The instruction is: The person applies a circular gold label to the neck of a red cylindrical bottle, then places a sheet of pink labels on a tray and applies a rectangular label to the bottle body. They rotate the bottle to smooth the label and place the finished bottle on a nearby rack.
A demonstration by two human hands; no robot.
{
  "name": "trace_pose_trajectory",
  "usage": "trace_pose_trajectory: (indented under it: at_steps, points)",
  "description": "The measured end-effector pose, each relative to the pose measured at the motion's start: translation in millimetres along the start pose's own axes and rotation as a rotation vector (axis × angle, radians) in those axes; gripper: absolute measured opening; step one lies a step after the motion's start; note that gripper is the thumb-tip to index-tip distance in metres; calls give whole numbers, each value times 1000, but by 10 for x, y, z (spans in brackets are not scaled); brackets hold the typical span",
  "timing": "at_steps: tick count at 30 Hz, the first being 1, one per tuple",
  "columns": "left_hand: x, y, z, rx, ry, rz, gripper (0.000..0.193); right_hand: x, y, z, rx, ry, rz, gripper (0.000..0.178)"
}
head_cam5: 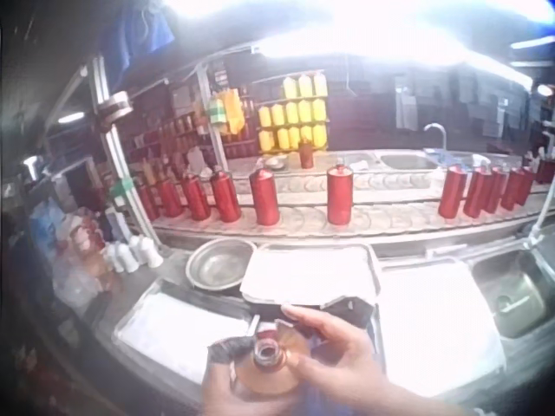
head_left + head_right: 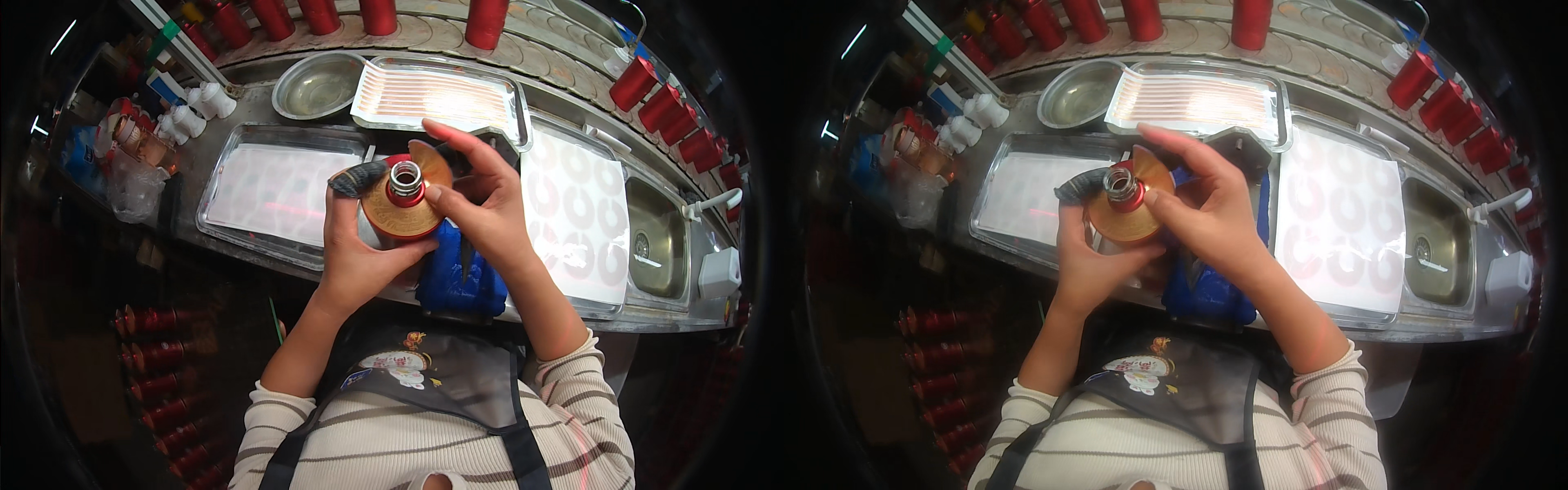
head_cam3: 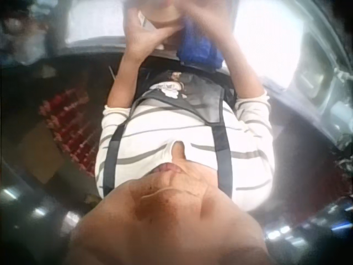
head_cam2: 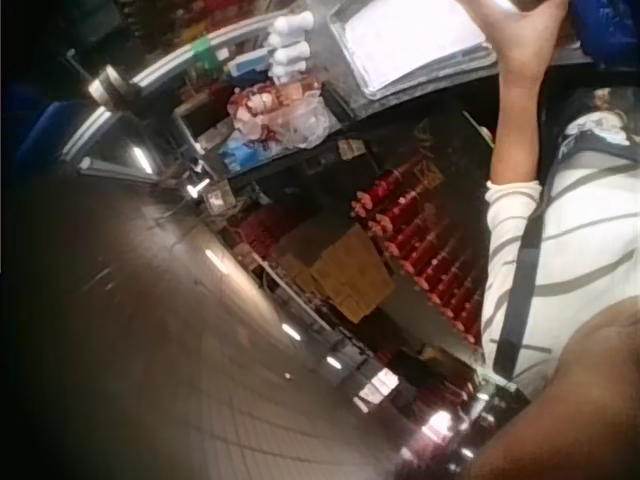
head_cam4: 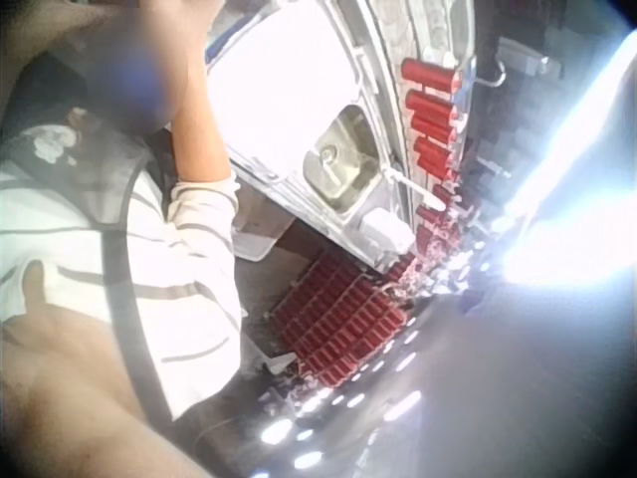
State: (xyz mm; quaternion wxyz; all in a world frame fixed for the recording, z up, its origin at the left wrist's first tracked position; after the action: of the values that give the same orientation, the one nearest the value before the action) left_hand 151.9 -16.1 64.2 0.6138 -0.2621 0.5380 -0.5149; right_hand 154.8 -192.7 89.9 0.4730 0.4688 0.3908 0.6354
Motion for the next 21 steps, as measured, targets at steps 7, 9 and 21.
trace_pose_trajectory:
  at_steps: [7,9,21]
  points:
    - [-26,25,102,-21,112,-168,99,11,2,-30,84,-71,16,61]
    - [45,26,92,-59,131,-140,97,23,4,-24,87,-99,43,63]
    - [-20,-19,365,-88,456,-621,100,-57,20,-106,112,-150,4,62]
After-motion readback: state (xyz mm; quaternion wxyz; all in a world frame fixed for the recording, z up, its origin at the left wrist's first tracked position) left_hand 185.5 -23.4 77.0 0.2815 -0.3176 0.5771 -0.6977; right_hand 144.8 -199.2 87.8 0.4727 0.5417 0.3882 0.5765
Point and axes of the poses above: each hand's wrist, its own z-axis towards the middle knuckle, its own x-axis out of the palm, y = z × x, the point moved 6 cm from there along z, towards the middle knuckle, and after that the axes turned 3 degrees about z, right-handed, at the moved point
